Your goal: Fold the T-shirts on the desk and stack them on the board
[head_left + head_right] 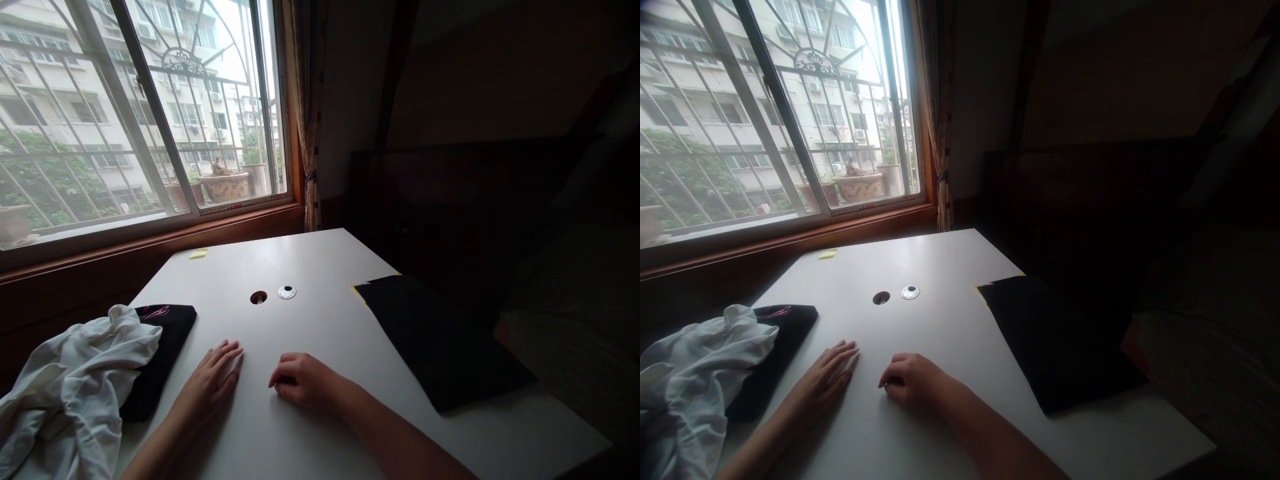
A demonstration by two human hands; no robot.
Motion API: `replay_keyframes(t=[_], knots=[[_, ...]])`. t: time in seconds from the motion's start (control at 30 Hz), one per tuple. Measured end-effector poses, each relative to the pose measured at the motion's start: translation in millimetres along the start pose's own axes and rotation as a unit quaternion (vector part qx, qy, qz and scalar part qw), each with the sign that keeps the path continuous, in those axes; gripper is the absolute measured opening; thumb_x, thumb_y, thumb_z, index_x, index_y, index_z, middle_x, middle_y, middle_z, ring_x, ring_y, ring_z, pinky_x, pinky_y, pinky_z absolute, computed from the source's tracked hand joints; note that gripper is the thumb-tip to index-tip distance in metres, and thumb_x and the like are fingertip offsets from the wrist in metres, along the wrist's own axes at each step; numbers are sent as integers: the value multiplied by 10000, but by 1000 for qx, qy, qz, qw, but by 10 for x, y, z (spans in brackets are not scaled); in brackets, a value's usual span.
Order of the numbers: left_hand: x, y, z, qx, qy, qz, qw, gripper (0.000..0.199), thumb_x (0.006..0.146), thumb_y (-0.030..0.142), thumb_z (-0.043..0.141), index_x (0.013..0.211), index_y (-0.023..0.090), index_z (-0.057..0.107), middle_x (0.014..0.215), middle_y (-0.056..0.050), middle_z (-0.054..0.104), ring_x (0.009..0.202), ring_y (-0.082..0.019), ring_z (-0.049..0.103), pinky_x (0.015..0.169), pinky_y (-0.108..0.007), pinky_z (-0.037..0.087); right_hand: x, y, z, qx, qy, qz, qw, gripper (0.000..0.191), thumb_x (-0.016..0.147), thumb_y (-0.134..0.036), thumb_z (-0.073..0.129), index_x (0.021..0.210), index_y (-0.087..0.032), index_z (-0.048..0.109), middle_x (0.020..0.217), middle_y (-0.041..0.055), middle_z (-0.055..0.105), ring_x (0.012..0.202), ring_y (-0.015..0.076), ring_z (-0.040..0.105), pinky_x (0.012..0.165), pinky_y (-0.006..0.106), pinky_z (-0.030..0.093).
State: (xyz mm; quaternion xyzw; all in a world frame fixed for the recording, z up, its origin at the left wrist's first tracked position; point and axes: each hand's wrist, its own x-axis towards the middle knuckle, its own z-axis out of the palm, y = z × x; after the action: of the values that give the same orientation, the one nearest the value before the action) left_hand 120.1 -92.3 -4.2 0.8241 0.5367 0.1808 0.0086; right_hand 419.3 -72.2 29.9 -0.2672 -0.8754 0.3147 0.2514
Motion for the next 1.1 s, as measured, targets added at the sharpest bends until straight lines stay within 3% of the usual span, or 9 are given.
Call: replay_keyframes(t=[0.27,0.37,0.43,0.53,0.6,0.67,0.73,0.8,1.1], knots=[[-50,-32,-51,13,-14,23,1000,422,1000,364,507,1417,350,564,1531,-40,501,1423,-319,442,1145,-579,385,-16,72,-65,-28,12,-15,999,284,813,-89,641,1021,-235,767,955,15,683,723,112,630,693,203,500],[-72,-46,-34,12,-17,28,999,430,1007,364,498,1434,359,546,1544,-32,485,1437,-313,423,1158,-570,371,-15,144,-296,-93,59,-1,994,312,832,-76,604,1050,-243,750,967,21,696,754,136,642,727,240,508],[-87,-57,-22,11,-17,30,999,431,1011,370,491,1438,360,541,1546,-31,483,1439,-313,419,1162,-571,364,-33,214,-541,-145,131,35,980,327,849,-68,558,1066,-239,732,962,29,696,812,163,646,786,272,513],[-99,-62,-15,10,-15,31,999,433,1013,373,489,1444,366,532,1545,-24,484,1436,-316,423,1162,-575,368,-148,391,-963,-239,251,135,928,275,895,-124,521,1062,-218,719,985,65,695,938,222,628,901,335,492],[-102,-58,-19,10,-17,28,999,433,1016,373,485,1447,368,525,1544,-21,486,1439,-315,420,1160,-575,374,-297,559,-1212,-322,320,250,855,263,900,-154,525,1061,-190,730,1078,111,684,1052,279,588,990,396,445],[-103,-53,-25,11,-22,27,999,431,1022,374,474,1450,370,519,1547,-18,482,1444,-312,412,1161,-576,375,-481,740,-1390,-370,345,357,785,314,892,-187,552,1161,-172,714,1266,143,618,1162,331,532,1034,441,411],[-105,-50,-30,12,-28,27,999,430,1027,379,463,1453,375,513,1557,-14,469,1451,-309,402,1169,-576,365,-651,896,-1486,-375,324,462,735,397,910,-239,541,1283,-163,658,1395,175,527,1233,386,483,1012,487,419],[-106,-50,-31,13,-31,28,999,428,1028,384,457,1452,375,515,1563,-16,460,1453,-310,397,1176,-577,353,-764,999,-1512,-353,280,537,713,414,938,-267,491,1308,-151,638,1374,211,524,1236,418,483,958,517,443],[-96,-31,-53,13,-45,24,999,429,1027,395,457,1451,368,516,1568,-21,453,1463,-317,379,1173,-591,347,-751,1058,-1479,-321,234,561,726,351,949,-223,453,1178,-120,697,1175,231,632,1063,332,658,851,424,514]])
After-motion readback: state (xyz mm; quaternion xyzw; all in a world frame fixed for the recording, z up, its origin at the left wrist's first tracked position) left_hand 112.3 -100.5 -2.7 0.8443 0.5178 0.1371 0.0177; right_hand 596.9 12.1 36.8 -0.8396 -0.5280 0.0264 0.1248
